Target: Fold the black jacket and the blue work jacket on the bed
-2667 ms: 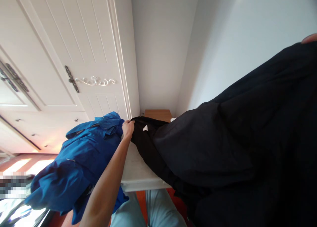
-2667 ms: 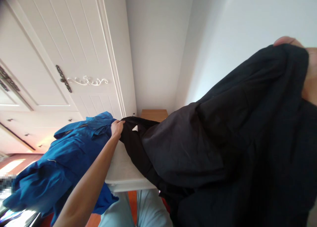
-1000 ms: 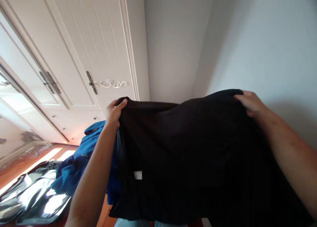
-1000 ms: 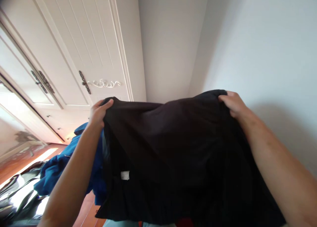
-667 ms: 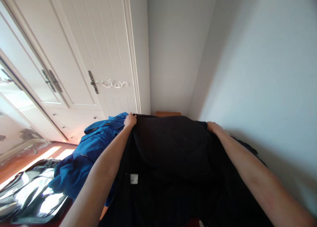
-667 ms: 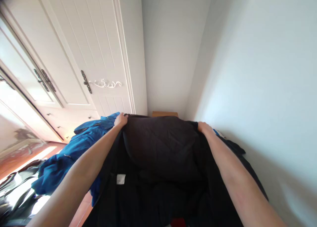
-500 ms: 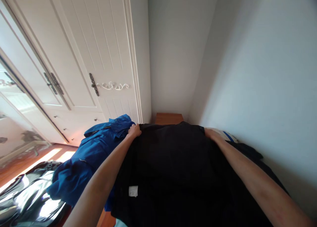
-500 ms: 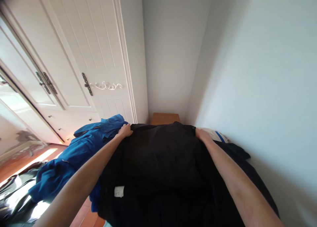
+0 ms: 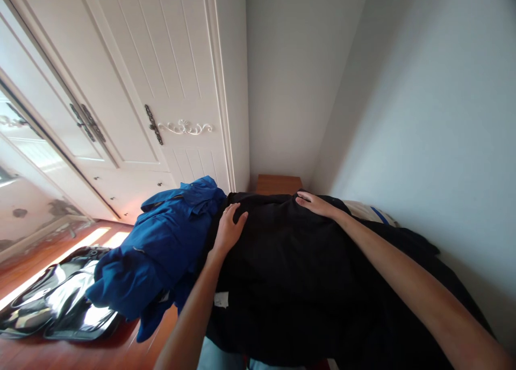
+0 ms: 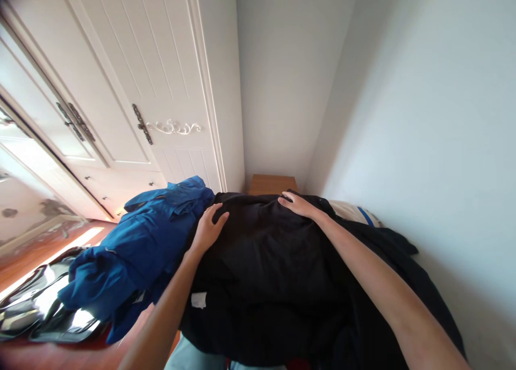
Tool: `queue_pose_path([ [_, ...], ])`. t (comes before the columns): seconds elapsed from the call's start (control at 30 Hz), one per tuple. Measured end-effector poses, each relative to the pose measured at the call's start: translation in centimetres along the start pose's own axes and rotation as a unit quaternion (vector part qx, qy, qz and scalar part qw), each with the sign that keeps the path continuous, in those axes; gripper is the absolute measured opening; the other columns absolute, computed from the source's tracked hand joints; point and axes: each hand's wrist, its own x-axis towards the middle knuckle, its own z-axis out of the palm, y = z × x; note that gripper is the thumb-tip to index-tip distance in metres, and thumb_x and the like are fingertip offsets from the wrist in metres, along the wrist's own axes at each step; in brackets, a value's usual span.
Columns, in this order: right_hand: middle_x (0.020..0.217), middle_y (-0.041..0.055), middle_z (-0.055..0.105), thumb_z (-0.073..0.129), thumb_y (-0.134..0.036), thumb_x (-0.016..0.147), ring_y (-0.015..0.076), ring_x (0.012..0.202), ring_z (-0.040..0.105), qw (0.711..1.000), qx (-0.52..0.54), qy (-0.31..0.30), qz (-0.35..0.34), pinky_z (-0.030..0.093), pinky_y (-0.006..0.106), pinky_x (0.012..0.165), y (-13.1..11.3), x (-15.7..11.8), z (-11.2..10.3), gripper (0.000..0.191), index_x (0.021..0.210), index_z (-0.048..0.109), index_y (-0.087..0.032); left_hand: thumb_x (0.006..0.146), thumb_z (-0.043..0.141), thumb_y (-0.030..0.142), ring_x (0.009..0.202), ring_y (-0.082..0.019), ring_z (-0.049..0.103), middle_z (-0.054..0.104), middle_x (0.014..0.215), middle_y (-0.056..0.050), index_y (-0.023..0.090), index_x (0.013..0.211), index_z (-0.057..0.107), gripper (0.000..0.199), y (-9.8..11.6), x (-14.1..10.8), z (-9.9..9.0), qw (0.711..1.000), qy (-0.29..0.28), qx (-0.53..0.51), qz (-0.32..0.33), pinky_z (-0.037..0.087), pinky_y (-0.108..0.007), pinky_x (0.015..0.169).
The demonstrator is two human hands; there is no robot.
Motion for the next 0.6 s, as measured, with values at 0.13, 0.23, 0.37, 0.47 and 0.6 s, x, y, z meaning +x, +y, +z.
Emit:
queue_pose_path([
  [0.13,0.158,0.0104,0.035,0.058,-0.076,0.08,0.0334,0.145,0.033,0.992,-0.052,-0.018,-0.111,0.024,0.05,0.121,-2.5,-2.9,0.3,0.097,0.156,0.031,-0.022,0.096,0.051,0.029,0.092,-0.019,0.066,0.069,0.103,-0.009,0.017,0.105,0.067,0.022,0.9,-8.8,-1.9,0.982,0.179,-0.063,0.005,0.054,-0.033,0.083],
  [0.23,0.154,0.0137,0.04,0.058,-0.075,0.081,0.0367,0.143,0.035,0.971,-0.152,-0.077,-0.167,0.019,0.058,0.121,-3.0,-4.7,2.1,0.094,0.154,0.036,-0.021,0.095,0.052,0.025,0.095,-0.021,0.065,0.067,0.103,-0.009,0.017,0.106,0.066,0.02,-0.1,-14.7,-2.7,0.977,0.212,-0.005,0.015,0.054,-0.035,0.085],
  [0.37,0.144,0.0134,0.054,0.034,-0.064,0.098,0.0344,0.141,0.039,0.96,-0.195,-0.122,-0.16,0.021,0.061,0.119,-0.3,-6.3,6.7,0.065,0.141,0.057,-0.02,0.094,0.05,0.03,0.111,-0.029,0.059,0.063,0.115,-0.016,0.013,0.119,0.061,0.032,-2.6,-20.1,-3.8,0.969,0.218,0.1,-0.055,0.05,-0.046,0.096],
  [0.47,0.142,0.0116,0.055,0.028,-0.054,0.102,0.0314,0.138,0.045,0.965,-0.175,-0.108,-0.163,0.023,0.059,0.118,2.3,-7.1,9.4,0.058,0.14,0.058,-0.022,0.093,0.051,0.041,0.122,-0.035,0.054,0.059,0.124,-0.02,0.011,0.128,0.055,0.046,-4.1,-22.1,-4.5,0.966,0.193,0.125,-0.116,0.046,-0.052,0.102],
  [0.6,0.141,0.0126,0.057,0.026,-0.057,0.101,0.0311,0.136,0.047,0.969,-0.162,-0.095,-0.161,0.023,0.057,0.12,3.6,-7.2,10.1,0.062,0.138,0.059,-0.019,0.081,0.065,0.054,0.136,-0.038,0.044,0.048,0.143,-0.022,0.012,0.146,0.037,0.083,-5.8,-23.0,-4.8,0.976,0.067,0.089,-0.189,0.042,-0.053,0.108],
])
